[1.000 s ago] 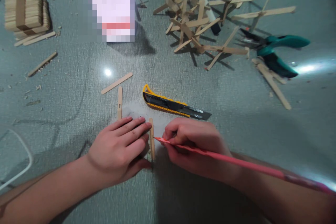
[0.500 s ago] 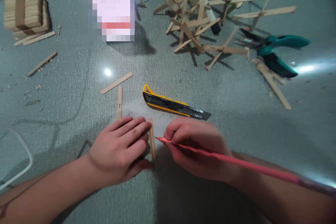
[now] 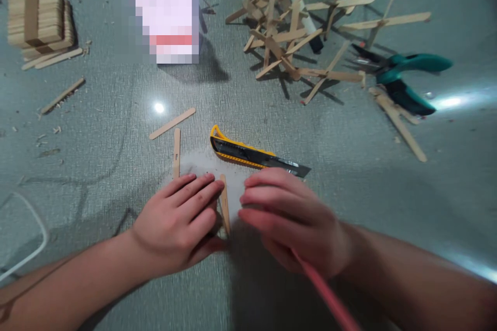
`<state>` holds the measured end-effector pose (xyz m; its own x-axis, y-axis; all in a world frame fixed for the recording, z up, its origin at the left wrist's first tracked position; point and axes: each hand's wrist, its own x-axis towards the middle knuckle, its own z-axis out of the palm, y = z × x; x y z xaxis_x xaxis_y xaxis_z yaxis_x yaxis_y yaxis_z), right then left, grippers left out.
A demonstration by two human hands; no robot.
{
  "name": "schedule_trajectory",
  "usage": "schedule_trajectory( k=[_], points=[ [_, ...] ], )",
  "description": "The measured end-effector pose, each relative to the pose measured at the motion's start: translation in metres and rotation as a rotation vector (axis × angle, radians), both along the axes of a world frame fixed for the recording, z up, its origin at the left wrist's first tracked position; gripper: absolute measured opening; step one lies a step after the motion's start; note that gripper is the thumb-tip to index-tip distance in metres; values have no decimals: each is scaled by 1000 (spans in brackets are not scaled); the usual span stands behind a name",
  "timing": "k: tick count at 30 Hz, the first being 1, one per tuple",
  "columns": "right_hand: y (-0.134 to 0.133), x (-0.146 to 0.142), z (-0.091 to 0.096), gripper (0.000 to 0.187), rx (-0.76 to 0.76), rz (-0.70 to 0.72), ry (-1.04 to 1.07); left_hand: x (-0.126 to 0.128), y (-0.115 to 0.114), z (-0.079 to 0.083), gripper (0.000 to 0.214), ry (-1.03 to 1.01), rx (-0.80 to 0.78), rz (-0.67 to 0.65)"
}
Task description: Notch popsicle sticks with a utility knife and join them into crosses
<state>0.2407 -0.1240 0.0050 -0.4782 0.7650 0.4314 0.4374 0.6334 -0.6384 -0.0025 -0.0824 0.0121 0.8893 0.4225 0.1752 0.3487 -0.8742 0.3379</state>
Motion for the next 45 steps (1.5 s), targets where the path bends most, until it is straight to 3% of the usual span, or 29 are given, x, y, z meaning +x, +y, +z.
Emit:
schedule_trajectory(
  k=[3, 9, 17, 25, 38, 45],
  points=[
    [-1, 1, 2, 26, 252, 65, -265, -1, 1, -2, 37, -4, -17, -5],
    [-2, -1, 1, 38, 256, 133, -476, -1, 0, -3, 39, -29, 39, 49],
    [-3, -5, -3, 35, 118, 141, -375, 1, -15, -1, 40, -50, 186, 150],
    [3, -2, -3, 32, 25, 146, -311, -2, -22, 4, 27, -49, 189, 46],
    [9, 2, -2, 26, -2, 125, -153, 2, -20, -3, 20, -153, 126, 117],
    [9, 4, -5, 23, 25, 146, -146, 3, -16, -1, 24, -115, 117, 56]
  ],
)
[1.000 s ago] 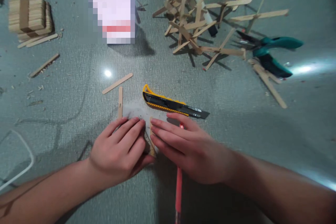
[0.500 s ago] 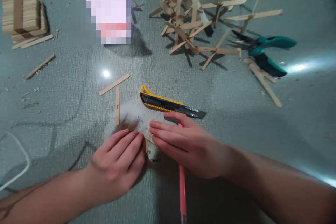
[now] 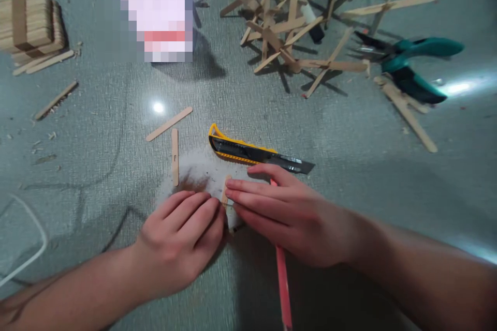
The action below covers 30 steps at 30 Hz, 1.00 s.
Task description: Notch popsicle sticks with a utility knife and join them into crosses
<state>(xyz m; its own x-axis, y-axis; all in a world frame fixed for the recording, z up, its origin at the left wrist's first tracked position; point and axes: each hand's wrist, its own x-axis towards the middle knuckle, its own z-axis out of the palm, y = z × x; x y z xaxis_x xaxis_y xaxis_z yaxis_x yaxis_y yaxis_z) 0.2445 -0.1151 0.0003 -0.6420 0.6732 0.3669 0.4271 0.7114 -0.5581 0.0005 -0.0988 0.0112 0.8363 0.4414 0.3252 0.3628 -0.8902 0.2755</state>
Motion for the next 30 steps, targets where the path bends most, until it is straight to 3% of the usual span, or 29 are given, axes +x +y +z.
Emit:
schedule_trajectory(
  k=[5, 11, 25, 30],
  points=[
    [3, -1, 1, 23, -27, -23, 51, 1, 1, -1, 17, -17, -25, 30],
    [4, -1, 0, 27, 42, 1, 25, 0, -2, -4, 30, 4, -100, 23],
    [4, 1, 0, 28, 84, 32, -1, 0, -6, -2, 35, 19, -106, 30],
    [5, 1, 0, 29, 102, 31, 1, 1, -4, -5, 29, -42, -212, 40]
  ],
)
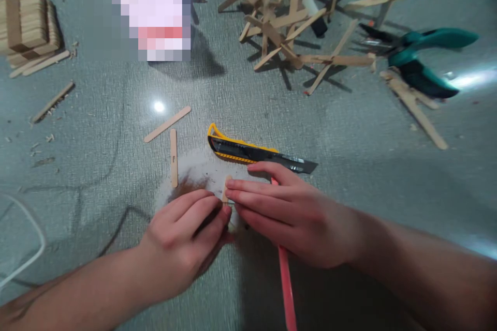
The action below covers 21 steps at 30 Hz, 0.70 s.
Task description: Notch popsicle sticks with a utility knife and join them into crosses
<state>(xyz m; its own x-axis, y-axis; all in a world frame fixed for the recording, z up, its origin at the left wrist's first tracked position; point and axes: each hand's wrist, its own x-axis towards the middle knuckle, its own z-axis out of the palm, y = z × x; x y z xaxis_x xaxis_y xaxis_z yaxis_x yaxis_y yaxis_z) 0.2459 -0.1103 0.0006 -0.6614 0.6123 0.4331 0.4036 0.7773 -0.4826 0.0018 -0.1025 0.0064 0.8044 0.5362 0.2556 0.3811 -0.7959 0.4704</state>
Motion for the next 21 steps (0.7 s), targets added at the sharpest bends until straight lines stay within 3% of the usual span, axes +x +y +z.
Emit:
schedule_trajectory(
  k=[8, 12, 21],
  points=[
    [1, 1, 1, 29, -10, -2, -8, 3, -2, -2, 28, -8, -40, 16],
    [1, 0, 1, 27, -39, -38, 0, 6, -3, 0, 23, -9, 30, 66],
    [1, -1, 5, 32, 96, -49, -57, 3, -6, 5, 22, 41, 167, 22]
  ],
)
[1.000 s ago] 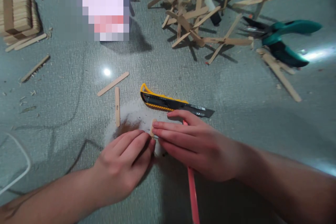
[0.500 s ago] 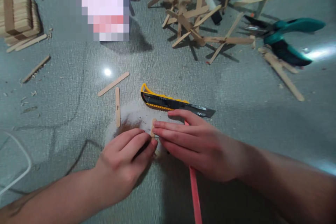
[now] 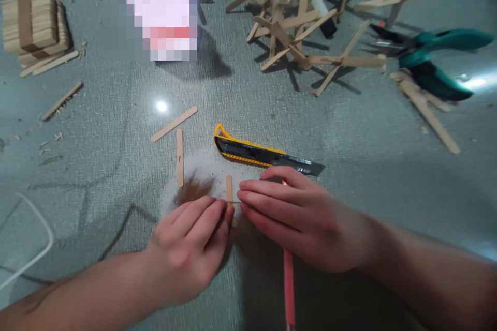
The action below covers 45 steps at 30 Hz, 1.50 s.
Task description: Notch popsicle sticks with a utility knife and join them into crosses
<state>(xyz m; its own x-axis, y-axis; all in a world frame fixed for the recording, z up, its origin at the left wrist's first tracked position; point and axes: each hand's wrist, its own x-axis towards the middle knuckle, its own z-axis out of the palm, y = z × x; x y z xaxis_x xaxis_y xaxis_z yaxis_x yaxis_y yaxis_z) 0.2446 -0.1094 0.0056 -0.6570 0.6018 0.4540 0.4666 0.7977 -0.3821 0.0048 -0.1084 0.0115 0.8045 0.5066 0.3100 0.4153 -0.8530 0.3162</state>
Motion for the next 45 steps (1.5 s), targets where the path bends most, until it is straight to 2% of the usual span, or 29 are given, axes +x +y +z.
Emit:
schedule_trajectory(
  k=[13, 25, 45],
  points=[
    [-1, -1, 1, 31, -12, 30, 28, -2, -3, 4, 23, 35, 76, -39],
    [-1, 1, 1, 33, -9, 37, 35, -3, -2, 0, 22, 21, 10, -42],
    [-1, 2, -1, 34, -16, 28, 40, -6, -3, -4, 22, -2, 4, -50]
  ],
)
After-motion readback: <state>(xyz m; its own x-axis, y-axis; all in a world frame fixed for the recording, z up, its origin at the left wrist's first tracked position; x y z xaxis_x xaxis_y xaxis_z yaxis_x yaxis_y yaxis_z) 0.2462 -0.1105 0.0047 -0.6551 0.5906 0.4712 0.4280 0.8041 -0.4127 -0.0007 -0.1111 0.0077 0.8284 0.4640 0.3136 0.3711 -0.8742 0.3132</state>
